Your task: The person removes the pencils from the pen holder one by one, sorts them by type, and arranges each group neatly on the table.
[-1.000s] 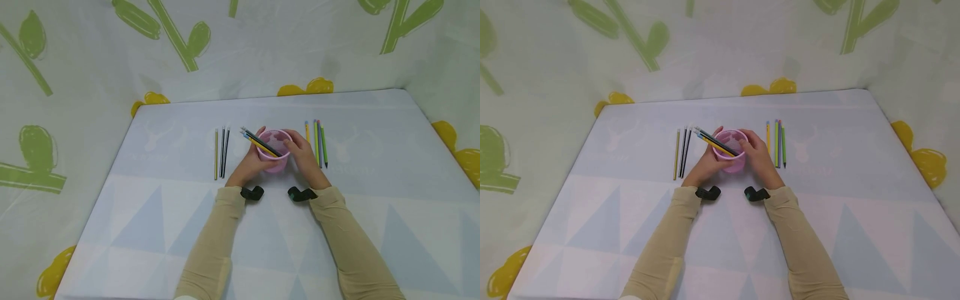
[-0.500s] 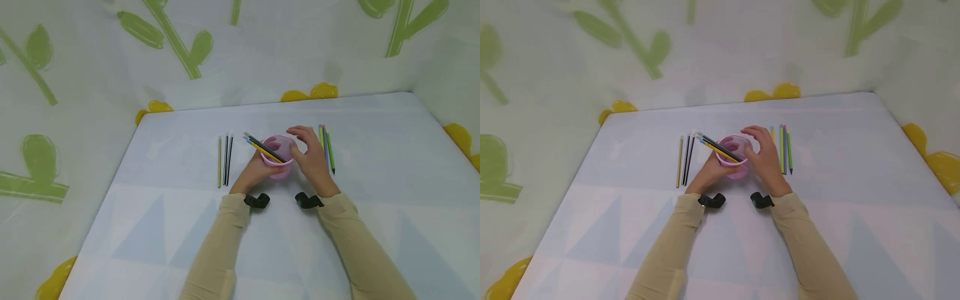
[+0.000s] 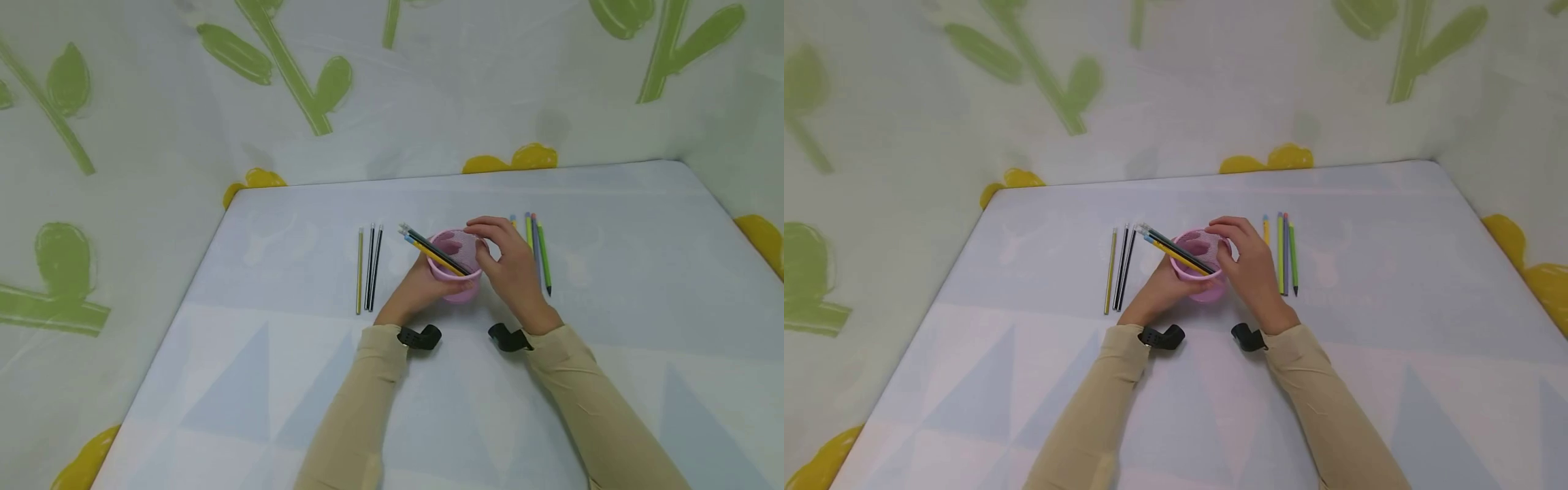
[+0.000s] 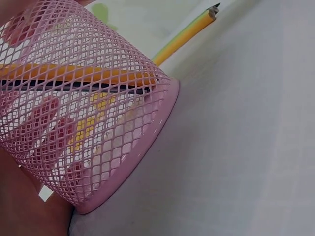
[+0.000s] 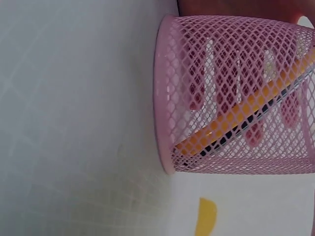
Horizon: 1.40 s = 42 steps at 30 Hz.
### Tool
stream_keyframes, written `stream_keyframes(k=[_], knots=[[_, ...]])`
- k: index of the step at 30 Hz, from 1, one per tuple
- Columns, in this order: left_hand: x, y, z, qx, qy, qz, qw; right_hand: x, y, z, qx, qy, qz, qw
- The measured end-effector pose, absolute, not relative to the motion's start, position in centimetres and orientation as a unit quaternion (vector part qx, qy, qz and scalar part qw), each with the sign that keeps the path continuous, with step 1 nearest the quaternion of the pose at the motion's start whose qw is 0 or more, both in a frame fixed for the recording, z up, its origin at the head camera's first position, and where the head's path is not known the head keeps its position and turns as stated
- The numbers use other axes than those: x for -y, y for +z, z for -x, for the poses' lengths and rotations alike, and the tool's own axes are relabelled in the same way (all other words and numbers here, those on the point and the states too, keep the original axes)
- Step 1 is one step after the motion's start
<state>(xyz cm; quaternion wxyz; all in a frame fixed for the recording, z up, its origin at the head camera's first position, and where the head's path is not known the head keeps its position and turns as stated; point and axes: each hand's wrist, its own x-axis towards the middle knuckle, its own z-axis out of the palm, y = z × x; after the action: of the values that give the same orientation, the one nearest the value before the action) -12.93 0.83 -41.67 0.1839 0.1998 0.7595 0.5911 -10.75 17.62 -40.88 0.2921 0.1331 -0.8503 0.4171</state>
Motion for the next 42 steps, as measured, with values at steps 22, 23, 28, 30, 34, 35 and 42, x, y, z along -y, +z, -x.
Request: stream_keyframes(k=[22,23,28,30,34,35,42], knots=[[-0.8,-40.7,12.5,-0.731,0.61,-0.247,0.179,-16.3,-40.2,9.5,0.838,0.418,-0.202,0.286],[-0.7,-40.7,12.5,-0.733,0.608,-0.247,0.177,-16.2,-40.2,9.6,0.839,0.413,-0.204,0.289],[-0.5,-40.6,12.5,-0.738,0.603,-0.249,0.174,-15.7,-39.9,9.6,0.848,0.385,-0.215,0.293],[-0.4,-40.7,12.5,-0.733,0.608,-0.249,0.179,-15.5,-39.8,9.5,0.852,0.375,-0.218,0.293],[-0.3,-40.8,12.3,-0.724,0.616,-0.247,0.189,-15.2,-39.6,9.2,0.86,0.358,-0.217,0.292],[-0.3,-40.8,12.3,-0.724,0.615,-0.247,0.19,-15.2,-39.6,9.1,0.862,0.355,-0.216,0.291],[-0.2,-40.5,12.3,-0.75,0.584,-0.257,0.178,-15.2,-39.6,9.0,0.877,0.332,-0.216,0.272]])
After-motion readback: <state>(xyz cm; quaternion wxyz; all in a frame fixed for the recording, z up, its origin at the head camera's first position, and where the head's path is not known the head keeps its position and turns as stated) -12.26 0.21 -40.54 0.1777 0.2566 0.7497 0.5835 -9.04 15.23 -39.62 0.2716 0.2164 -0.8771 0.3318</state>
